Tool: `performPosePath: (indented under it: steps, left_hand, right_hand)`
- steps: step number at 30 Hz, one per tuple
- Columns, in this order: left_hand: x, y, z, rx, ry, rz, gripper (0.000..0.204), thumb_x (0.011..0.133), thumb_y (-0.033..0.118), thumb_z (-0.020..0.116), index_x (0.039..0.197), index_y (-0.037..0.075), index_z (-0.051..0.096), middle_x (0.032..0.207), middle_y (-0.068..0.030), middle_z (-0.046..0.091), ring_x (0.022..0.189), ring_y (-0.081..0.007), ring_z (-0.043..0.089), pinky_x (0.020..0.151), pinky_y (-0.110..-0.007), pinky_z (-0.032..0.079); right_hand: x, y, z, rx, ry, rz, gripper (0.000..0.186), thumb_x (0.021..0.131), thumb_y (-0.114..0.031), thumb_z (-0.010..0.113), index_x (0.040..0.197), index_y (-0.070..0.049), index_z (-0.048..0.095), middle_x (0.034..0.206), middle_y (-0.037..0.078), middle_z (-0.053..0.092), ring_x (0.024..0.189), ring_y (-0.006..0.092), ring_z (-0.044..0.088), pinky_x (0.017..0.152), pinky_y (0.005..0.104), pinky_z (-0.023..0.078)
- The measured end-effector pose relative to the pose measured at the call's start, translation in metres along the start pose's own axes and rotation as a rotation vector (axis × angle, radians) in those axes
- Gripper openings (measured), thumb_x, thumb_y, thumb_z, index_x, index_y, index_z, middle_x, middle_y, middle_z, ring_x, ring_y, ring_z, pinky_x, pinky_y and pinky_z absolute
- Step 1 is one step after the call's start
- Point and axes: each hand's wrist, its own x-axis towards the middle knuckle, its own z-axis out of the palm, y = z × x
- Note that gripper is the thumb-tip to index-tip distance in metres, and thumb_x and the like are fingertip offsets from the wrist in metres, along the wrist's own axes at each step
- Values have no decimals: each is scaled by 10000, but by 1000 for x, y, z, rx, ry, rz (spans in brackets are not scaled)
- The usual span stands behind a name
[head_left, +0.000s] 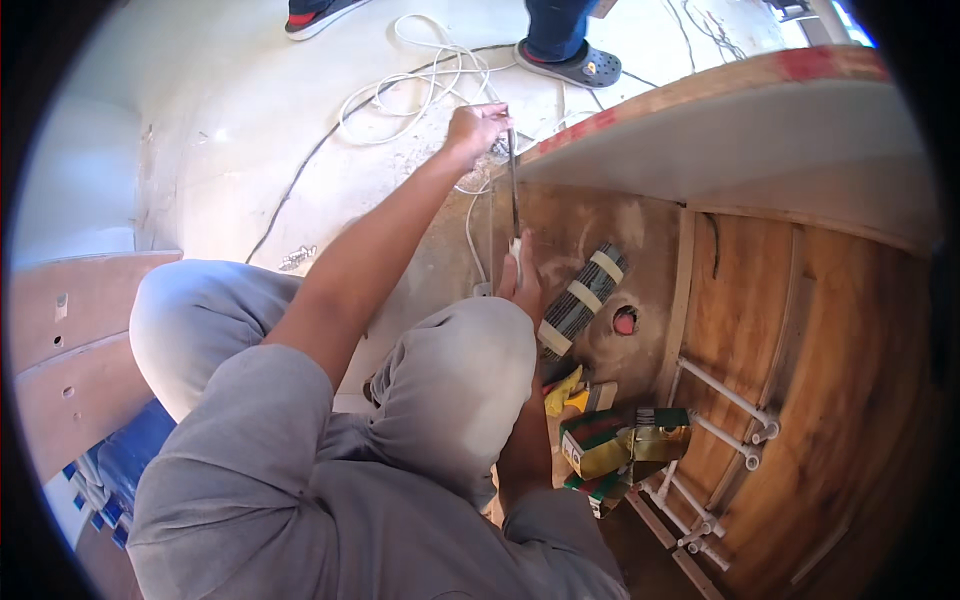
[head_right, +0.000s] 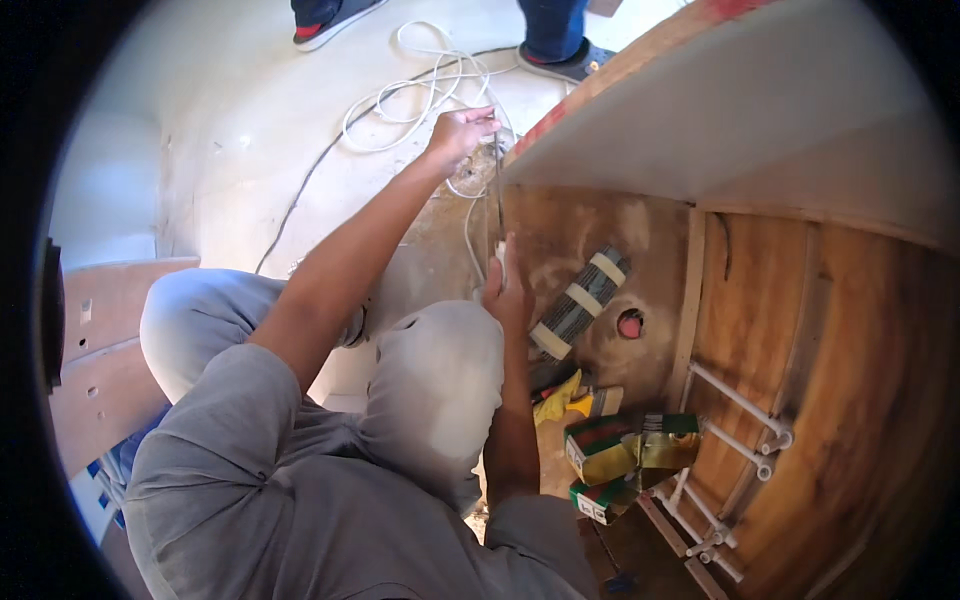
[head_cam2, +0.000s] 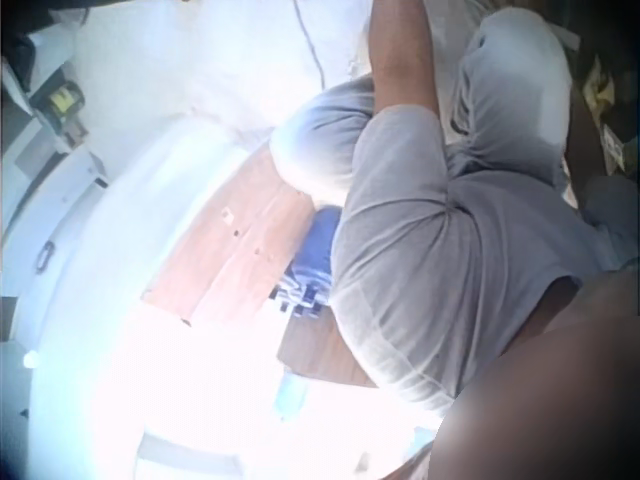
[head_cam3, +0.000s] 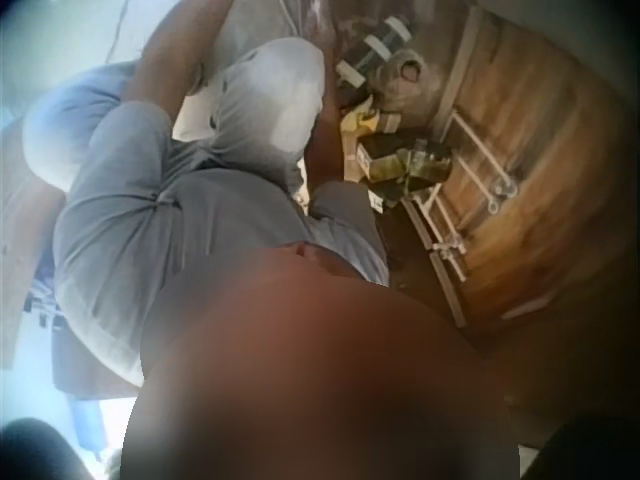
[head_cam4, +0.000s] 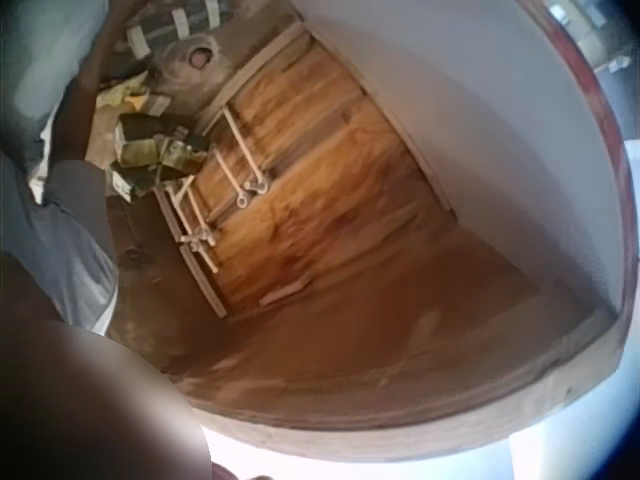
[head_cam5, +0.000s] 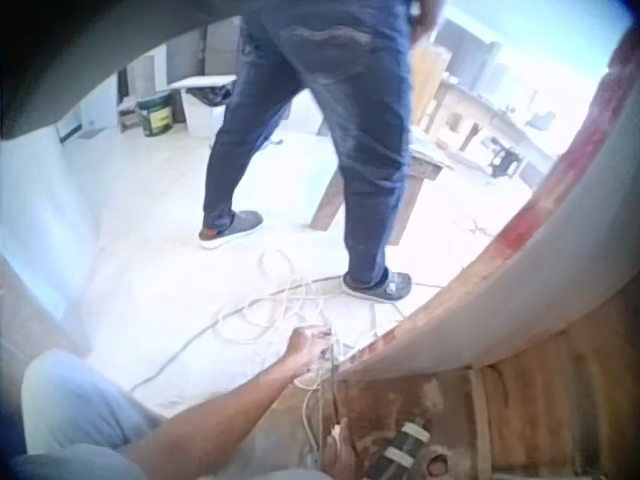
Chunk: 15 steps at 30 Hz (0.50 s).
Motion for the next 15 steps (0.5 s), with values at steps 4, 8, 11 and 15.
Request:
performPosePath:
  steps: [4, 8, 11, 15]
  left_hand:
    - [-12, -18, 20, 222, -43, 17, 470, 812, 187, 700, 1206, -31, 565, 1023, -118, 678, 858, -98, 618, 732, -213, 464]
    - [23, -67, -16, 154, 78, -39, 451, 784, 184, 717, 1171, -13, 599, 1035, -126, 677, 889, -126, 624, 733, -247, 477]
    - [19, -77, 2, 272, 48, -151, 461, 774, 177, 723, 1172, -19, 596, 1027, -142, 675, 918, -141, 631, 793, -245, 478]
    - [2, -91, 14, 173, -27, -23, 457, 771, 188, 721, 1173, 3, 605, 1025, -130, 679, 866, -139, 632, 757, -245, 479]
  right_hand:
    - [-26, 43, 13, 165, 119, 82, 414, 927, -188, 490, 1327, -82, 461, 1133, 241, 584, 976, 385, 601, 788, 394, 498]
    - [1, 16, 29, 10, -83, 83, 440, 916, -136, 510, 1346, -83, 435, 1118, 230, 600, 1005, 351, 609, 806, 381, 499]
    - [-7, 31, 21, -85, -196, 225, 450, 920, -151, 503, 1360, -111, 420, 1101, 225, 606, 1006, 356, 604, 801, 389, 501]
    - [-31, 53, 21, 36, 70, -10, 450, 927, -211, 487, 1368, -161, 415, 1102, 216, 602, 998, 377, 588, 780, 411, 502]
